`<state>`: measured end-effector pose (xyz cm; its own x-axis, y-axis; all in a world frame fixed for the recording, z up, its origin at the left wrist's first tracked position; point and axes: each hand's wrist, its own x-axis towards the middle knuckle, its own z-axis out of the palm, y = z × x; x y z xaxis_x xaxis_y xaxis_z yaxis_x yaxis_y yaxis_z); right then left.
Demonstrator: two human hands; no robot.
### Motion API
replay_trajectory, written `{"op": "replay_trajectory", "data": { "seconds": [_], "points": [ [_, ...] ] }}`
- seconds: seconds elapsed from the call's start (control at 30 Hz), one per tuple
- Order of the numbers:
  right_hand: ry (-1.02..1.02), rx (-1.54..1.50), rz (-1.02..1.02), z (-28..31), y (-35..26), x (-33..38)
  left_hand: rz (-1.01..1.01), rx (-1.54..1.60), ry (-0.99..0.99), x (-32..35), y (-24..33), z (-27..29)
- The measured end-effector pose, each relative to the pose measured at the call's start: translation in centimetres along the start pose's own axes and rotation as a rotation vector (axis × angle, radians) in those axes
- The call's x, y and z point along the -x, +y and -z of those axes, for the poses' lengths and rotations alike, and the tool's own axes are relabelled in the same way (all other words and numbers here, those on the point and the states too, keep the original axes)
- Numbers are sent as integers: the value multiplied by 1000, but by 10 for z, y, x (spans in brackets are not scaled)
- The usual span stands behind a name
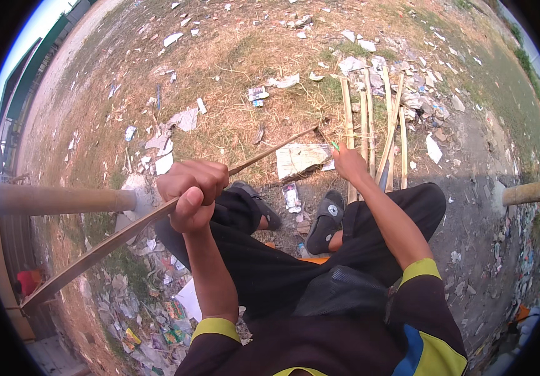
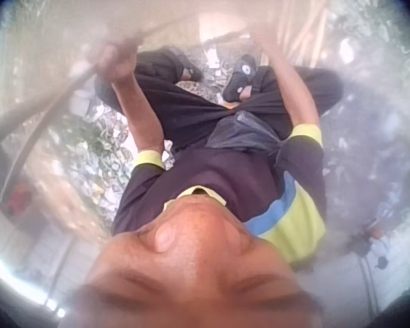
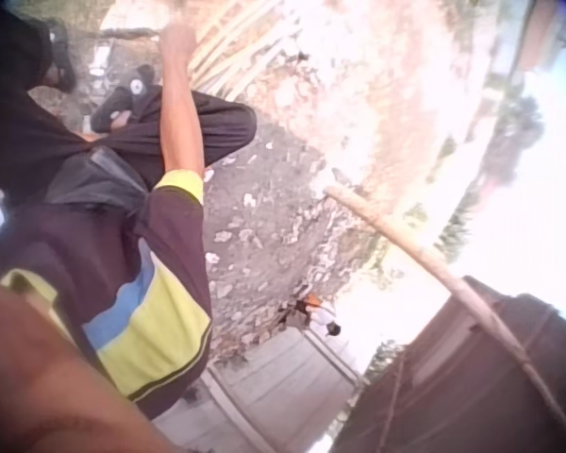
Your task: The person sits on the ground and uses a green-handled file to sharpen the blade of a long-handled tool, likely a sickle or machete. They hold the tool steady with their left hand and repeatedly stroke the blade with the file using their right hand.
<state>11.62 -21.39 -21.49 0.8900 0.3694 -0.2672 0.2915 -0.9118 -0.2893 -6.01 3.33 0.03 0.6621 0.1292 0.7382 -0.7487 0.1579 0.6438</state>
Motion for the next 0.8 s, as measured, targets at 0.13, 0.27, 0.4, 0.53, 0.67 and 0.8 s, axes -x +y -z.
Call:
{"op": "replay_trajectory", "data": {
  "seconds": [0.13, 0.27, 0.4, 0.53, 0.67, 0.8],
  "points": [
    [25, -244, 179, 28, -82, 39, 6, 33, -23, 4, 2, -5],
    [-10, -94, 37, -33, -33, 9, 15, 83, -47, -3, -3, -10],
    [-18, -95, -104, -77, -1, -6, -36, -6, 59, -4, 1, 0],
    [87, -435, 54, -20, -60, 23, -28, -40, 233, 9, -9, -6],
    [188, -314, 187, -44, -82, 20, -30, -75, 284, 4, -8, -18],
    [-172, -124, -348, -127, 0, -19, -53, -59, 308, 2, -9, -23]
  ]
}}
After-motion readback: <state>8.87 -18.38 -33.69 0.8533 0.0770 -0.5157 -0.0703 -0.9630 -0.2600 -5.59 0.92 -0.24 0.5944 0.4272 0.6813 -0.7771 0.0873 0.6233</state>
